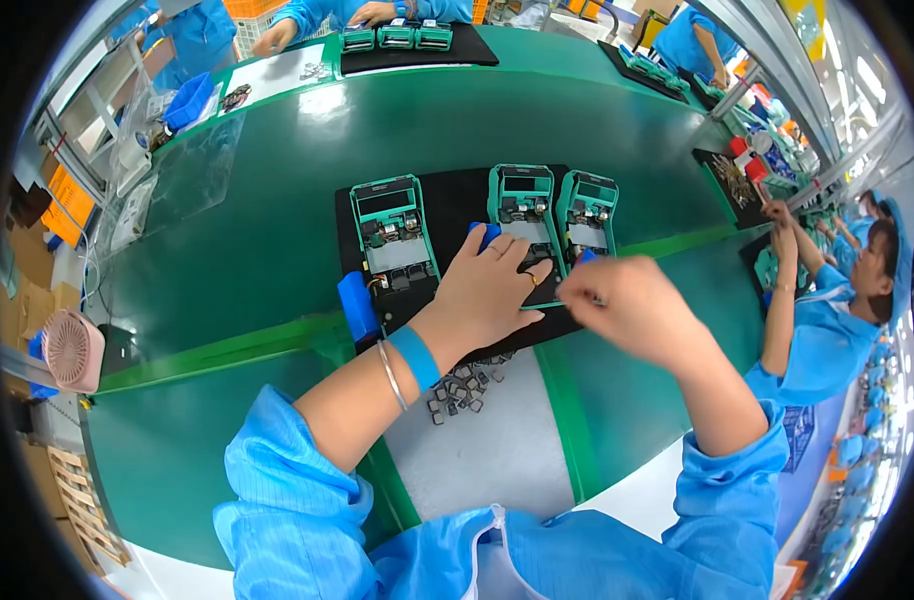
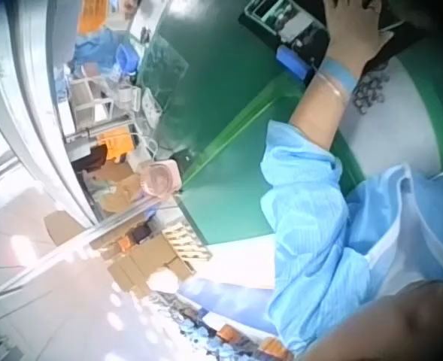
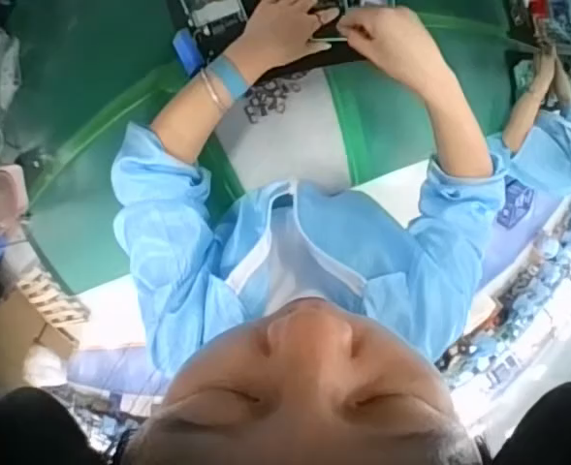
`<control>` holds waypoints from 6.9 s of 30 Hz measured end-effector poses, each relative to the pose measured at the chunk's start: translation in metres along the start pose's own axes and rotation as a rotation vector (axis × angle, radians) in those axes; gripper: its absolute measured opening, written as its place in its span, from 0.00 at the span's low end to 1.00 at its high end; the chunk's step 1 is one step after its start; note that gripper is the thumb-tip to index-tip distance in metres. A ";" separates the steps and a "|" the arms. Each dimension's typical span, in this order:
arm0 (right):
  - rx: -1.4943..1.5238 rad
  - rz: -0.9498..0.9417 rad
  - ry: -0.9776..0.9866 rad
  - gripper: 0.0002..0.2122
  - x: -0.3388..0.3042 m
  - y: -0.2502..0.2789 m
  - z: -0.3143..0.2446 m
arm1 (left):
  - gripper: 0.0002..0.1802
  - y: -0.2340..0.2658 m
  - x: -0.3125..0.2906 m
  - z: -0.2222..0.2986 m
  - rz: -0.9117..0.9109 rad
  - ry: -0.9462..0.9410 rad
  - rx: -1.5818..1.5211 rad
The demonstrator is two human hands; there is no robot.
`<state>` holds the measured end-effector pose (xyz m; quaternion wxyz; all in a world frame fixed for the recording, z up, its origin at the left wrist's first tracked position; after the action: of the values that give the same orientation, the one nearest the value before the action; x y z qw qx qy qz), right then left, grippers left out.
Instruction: The person assembles small electronic components and batteries into plastic device housings by hand, inserting them onto circuit boards and securing them with screws.
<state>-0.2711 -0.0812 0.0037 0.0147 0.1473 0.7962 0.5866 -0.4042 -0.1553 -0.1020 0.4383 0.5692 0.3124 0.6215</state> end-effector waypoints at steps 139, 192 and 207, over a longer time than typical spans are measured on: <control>-0.046 0.217 -0.479 0.15 0.033 -0.040 0.150 | 0.39 0.061 -0.020 0.022 0.031 0.238 -0.223; -0.331 0.419 -0.601 0.36 0.005 -0.209 -0.057 | 0.38 0.037 -0.208 -0.149 -0.298 0.270 -1.398; 0.063 0.292 -0.261 0.27 0.160 -0.220 -0.177 | 0.19 0.061 -0.253 -0.178 -0.307 0.156 -1.185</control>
<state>-0.5062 -0.2643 -0.1235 0.0279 0.3362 0.7758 0.5333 -0.5989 -0.3887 -0.1858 0.7403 0.1304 0.0235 0.6591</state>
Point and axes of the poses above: each hand's wrist, its own x-axis towards the middle knuckle, its own y-axis out of the back of the hand, z = x × y, the point moved 3 cm from there along x, towards the middle knuckle
